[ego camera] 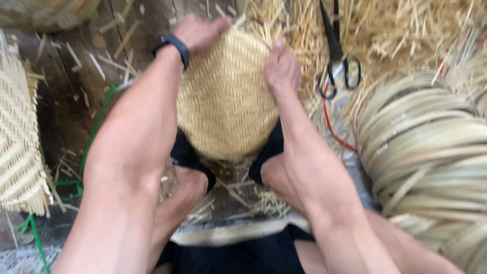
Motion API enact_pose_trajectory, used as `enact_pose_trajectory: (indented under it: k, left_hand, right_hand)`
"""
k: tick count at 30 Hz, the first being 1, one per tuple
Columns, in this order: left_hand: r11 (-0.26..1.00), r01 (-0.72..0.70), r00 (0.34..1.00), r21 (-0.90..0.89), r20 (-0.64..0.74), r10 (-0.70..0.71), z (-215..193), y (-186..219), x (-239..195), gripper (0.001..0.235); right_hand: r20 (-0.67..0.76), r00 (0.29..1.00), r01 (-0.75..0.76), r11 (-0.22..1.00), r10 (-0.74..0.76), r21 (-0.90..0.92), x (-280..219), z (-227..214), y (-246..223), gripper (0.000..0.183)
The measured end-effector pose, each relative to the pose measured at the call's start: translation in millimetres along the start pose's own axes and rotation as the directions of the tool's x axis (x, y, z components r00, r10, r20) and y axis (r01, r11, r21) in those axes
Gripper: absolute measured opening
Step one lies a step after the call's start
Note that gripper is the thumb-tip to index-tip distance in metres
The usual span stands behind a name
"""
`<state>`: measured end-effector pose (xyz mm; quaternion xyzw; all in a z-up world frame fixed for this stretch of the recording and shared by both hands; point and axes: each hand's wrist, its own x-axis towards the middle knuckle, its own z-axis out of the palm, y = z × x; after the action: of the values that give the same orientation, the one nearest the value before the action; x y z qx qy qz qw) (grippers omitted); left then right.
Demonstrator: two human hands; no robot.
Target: The person sits on the floor and makes woven bamboo sieves. They trim excess bamboo strips from a square woven mat with scissors, fit a thin bamboo rim hoop around the mat, press the woven disc into a round wooden mold to shape it, and set the finished sieve aside, repeating the cycle.
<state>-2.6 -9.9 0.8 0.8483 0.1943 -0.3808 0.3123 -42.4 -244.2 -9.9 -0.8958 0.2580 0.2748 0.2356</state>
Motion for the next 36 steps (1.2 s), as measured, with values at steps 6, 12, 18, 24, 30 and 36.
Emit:
enact_pose_trajectory:
  k: [6,12,18,24,30,36]
  left_hand:
    - [0.985,-0.17,0.968,0.029,-0.182,0.172,-6,5,0,0.08]
    - [0.986,-0.164,0.967,0.036,-0.192,0.168,4,-36,-39,0.067]
    - [0.949,-0.304,0.724,0.084,-0.627,0.287,38,-114,-47,0.067]
    - [0.914,-0.163,0.894,-0.371,-0.447,-0.021,33,-115,-44,0.079]
    - [0.933,-0.08,0.757,-0.352,-0.63,-0.173,75,-134,-64,0.087]
    - [0.741,0.141,0.829,-0.656,-0.331,-0.451,60,-130,-57,0.094]
  right_hand:
    - [-0.063,0.98,0.196,0.977,-0.191,0.085,39,15,23,0.074]
    - [-0.145,0.951,0.279,0.96,-0.273,0.026,23,15,18,0.073]
    - [-0.083,0.961,0.275,0.948,-0.265,0.158,12,9,21,0.072]
    - [-0.202,0.924,0.347,0.935,-0.326,0.079,10,1,18,0.073]
    - [-0.151,0.974,0.194,0.966,-0.168,0.171,57,54,79,0.093]
    - [-0.174,0.976,0.17,0.951,-0.128,0.257,38,35,56,0.088]
